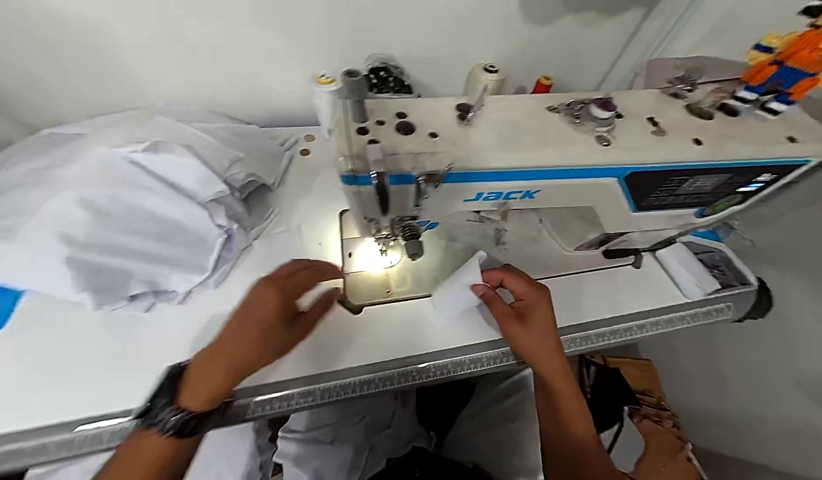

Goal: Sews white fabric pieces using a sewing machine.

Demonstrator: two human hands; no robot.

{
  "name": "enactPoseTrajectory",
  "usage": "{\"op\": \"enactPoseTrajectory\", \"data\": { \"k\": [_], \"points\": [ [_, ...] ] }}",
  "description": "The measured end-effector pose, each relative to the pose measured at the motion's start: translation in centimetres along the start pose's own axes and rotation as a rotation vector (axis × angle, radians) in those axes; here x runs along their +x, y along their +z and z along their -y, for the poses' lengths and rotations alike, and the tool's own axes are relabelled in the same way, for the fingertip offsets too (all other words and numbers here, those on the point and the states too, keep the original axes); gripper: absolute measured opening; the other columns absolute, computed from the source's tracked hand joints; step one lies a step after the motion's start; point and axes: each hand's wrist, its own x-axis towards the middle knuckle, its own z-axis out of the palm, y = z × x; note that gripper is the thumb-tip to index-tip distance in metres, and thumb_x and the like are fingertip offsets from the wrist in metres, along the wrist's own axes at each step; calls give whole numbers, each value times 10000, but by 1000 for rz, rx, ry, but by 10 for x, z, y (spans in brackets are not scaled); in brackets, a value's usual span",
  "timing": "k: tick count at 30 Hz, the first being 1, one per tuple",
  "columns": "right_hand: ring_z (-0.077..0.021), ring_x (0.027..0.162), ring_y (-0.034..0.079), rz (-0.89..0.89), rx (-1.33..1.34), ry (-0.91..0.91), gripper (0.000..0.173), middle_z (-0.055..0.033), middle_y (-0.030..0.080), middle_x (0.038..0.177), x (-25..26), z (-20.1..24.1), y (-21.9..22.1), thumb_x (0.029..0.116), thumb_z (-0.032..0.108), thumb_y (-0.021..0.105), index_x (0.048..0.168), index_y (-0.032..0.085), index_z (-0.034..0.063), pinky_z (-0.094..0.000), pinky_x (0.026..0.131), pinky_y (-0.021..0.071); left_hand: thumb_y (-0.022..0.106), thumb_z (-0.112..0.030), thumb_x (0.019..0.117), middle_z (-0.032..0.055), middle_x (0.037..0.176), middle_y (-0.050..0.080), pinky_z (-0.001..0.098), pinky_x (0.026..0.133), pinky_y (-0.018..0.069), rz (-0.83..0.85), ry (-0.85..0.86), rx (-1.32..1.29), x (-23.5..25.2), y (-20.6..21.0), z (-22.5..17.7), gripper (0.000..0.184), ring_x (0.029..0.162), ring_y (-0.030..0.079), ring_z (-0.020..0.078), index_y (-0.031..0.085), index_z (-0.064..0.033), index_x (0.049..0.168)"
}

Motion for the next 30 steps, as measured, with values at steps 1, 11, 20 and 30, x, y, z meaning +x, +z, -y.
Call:
{"op": "enactPoseTrajectory", "data": {
  "k": [1,11,20,30],
  "points": [
    [-65,829,657,57,72,-37,94,9,675,908,4,8,11,962,143,681,1019,723,82,-241,722,579,580,-317,1009,89,1230,703,443,959,571,37,4,-124,9,6,-19,352,1132,678,211,709,-65,1219],
    [-81,583,592,90,-70,31,138,-9,663,759,5,2,-29,1021,192,619,1092,687,95,-263,508,509,618,7,970,81,1039,697,287,742,567,372,-452,-1171,75,73,-77,279,862,665,132,634,-34,1245],
    [-279,951,697,-192,-426,-30,258,-188,699,1062,9,-6,-54,1056,167,547,1167,678,-25,-470,835,580,700,-175,942,27,1151,692,323,834,595,82,-112,-501,41,50,-56,284,1007,682,117,675,-99,1214],
    [-55,619,626,148,185,127,105,27,697,806,-18,44,67,986,188,680,1009,751,115,-222,522,536,611,-98,1012,31,729,700,215,565,559,258,-327,-897,29,21,-30,130,614,656,69,704,-34,947]
  ]
}}
